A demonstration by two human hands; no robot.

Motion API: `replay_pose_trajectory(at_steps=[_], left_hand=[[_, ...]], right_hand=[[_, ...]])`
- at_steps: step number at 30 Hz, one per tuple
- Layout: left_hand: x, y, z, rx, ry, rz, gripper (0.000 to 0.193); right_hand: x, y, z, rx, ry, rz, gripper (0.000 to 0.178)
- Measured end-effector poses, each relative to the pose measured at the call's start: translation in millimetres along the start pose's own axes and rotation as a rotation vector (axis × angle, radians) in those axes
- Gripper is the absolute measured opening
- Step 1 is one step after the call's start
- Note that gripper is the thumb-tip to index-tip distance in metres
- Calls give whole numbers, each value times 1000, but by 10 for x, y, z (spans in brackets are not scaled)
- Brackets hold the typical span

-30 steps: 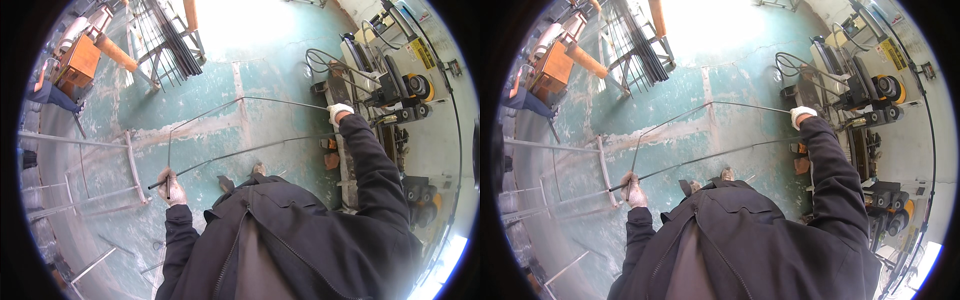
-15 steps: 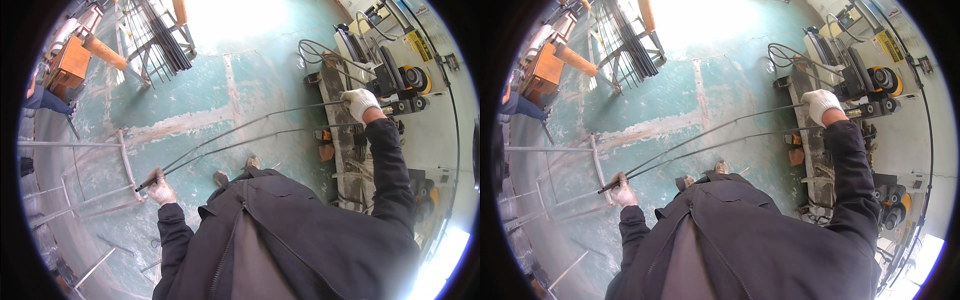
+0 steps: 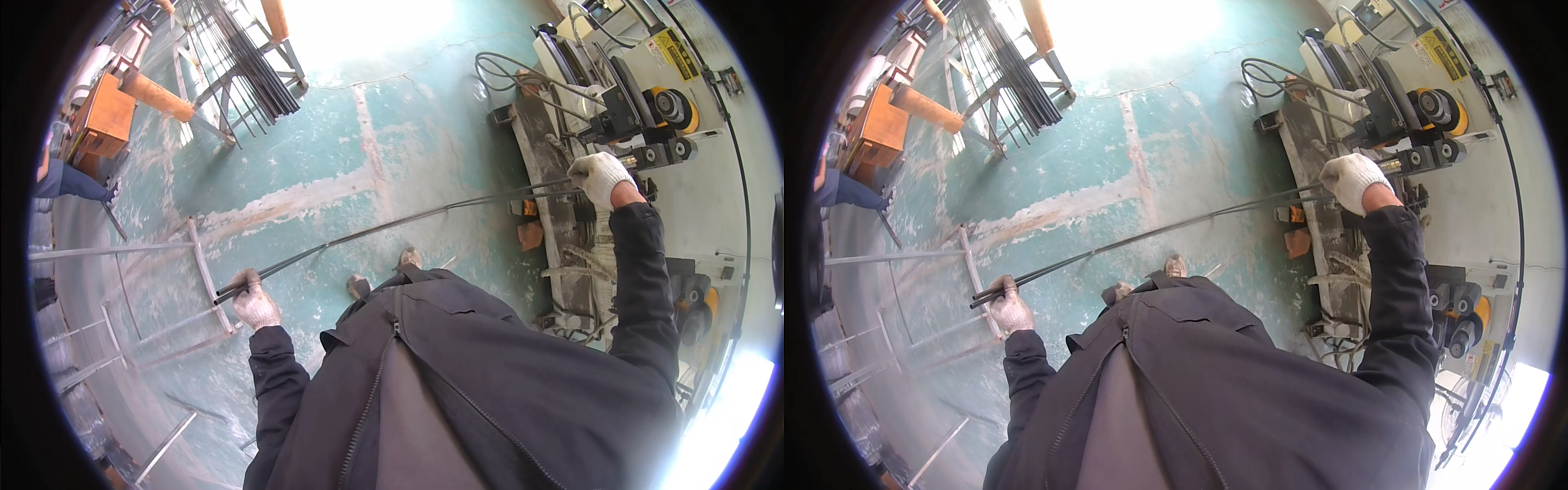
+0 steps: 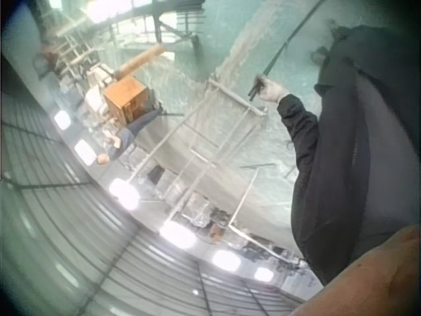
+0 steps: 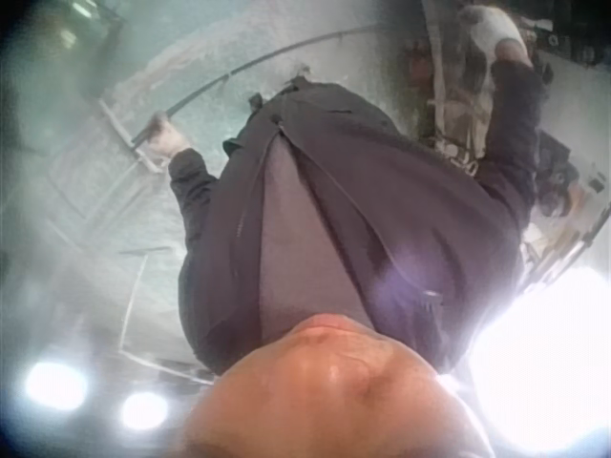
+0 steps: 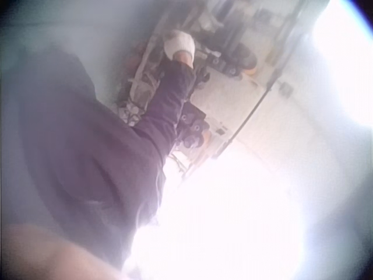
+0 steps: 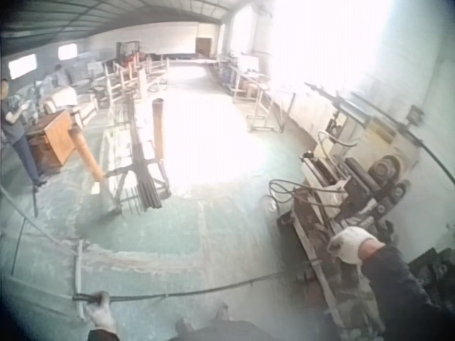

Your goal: The person bends long metal rods into rectangular shapes using a manual bender and a wooden jig. They measure the rods with a tape measure, cut them with a chop saw, and repeatedly bend and stack the finished pieces.

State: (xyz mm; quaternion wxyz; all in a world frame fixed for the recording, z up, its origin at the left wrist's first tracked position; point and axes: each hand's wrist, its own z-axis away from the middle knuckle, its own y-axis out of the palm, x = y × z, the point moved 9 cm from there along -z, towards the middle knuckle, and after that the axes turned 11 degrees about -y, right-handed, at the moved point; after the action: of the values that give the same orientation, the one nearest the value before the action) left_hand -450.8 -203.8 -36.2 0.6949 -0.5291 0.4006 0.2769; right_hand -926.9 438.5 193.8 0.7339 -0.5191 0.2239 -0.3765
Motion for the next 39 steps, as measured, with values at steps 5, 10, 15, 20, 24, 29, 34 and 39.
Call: replay_pose_trajectory(at_steps=[5,10,15,20,24,29,34,39], left_hand=[[-74,12,-55,11,16,58,29],[-42,23,-60,1,15,9,28],[-54,77,-94,18,21,76,25],[-88,68,-177,46,63,60,21],[-45,64,-325,33,28,21,20],[-68,78,-563,27,-24,116,17],[-17,119,-662,53,-149,126,21],[-86,200,-744,11,-83,33,21]], right_hand=[[-252,144,259,-96,90,-343,32],[-428,827,492,-282,211,-1156,51],[-495,1530,225,-527,417,-1002,39],[-504,1582,40,-649,427,-741,24],[-468,1691,24,-708,476,-1075,24],[-332,1550,62,-708,423,-875,16],[-228,1585,-21,-674,404,-884,25],[-214,1488,-30,-678,374,-761,23]])
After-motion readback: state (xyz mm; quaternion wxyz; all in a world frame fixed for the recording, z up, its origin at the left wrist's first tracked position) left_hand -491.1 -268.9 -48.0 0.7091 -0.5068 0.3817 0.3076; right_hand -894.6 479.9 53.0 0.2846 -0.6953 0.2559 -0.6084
